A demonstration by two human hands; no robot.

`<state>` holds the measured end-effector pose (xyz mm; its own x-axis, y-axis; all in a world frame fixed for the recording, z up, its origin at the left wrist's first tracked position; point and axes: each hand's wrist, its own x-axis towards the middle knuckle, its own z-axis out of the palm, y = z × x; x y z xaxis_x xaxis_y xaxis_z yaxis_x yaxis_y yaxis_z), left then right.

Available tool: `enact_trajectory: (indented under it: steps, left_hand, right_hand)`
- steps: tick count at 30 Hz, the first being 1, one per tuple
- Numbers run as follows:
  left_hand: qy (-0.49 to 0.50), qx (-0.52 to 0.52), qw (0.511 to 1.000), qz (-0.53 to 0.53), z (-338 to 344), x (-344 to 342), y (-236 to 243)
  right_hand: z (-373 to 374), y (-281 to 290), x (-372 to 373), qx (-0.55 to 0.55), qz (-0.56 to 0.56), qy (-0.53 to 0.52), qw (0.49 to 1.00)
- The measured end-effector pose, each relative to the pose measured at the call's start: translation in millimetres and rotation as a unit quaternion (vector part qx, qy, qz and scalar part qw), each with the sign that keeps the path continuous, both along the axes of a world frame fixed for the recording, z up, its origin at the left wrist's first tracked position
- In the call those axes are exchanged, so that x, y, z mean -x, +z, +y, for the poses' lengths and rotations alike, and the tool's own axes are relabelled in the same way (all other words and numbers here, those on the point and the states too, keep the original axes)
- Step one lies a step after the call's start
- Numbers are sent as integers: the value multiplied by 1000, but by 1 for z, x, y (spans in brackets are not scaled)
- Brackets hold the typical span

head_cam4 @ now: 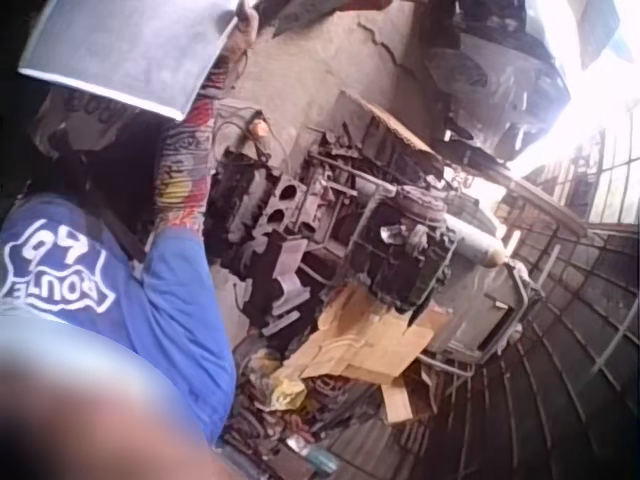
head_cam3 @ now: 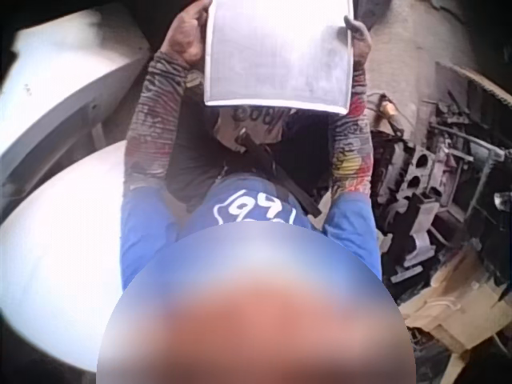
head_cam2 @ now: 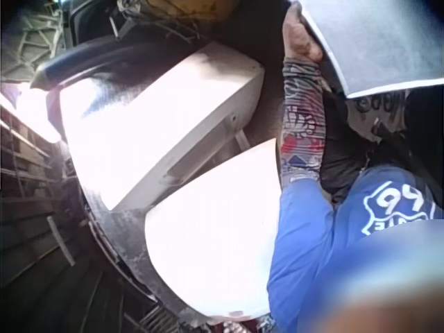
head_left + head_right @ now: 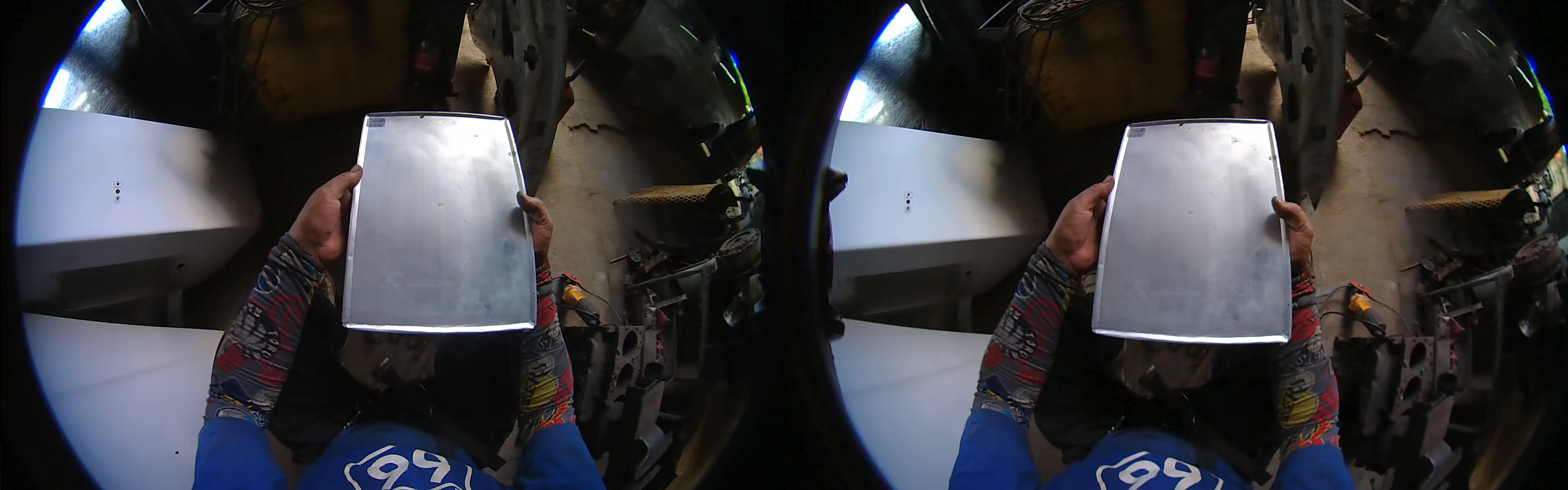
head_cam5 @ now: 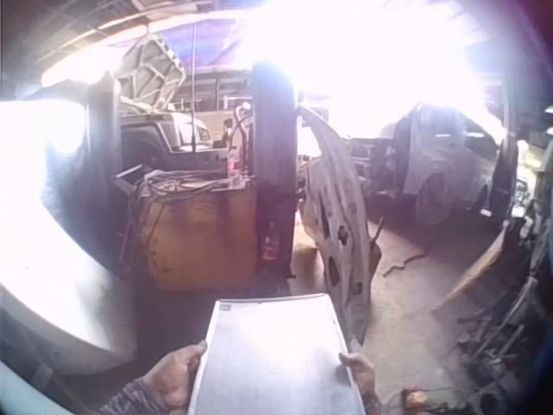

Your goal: The person holds a rectangular metal panel and uses a metal file to smooth its edges. They then use tin snips to trim a small section of the panel's edge and continue filing the edge.

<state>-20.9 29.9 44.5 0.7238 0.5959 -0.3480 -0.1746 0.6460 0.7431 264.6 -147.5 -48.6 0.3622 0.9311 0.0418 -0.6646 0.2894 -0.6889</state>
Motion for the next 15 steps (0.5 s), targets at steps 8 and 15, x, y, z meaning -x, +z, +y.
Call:
enact_trajectory:
  steps: [8, 15]
  left_hand:
    - [35, -73, 997, -2, -18, 5, 2]
    - [41, -91, 995, 1, -7, 33, 5]
  right_hand:
    - [-1, 10, 36, -6, 69, -26, 997]
    - [15, -21, 29, -126, 75, -31, 989]
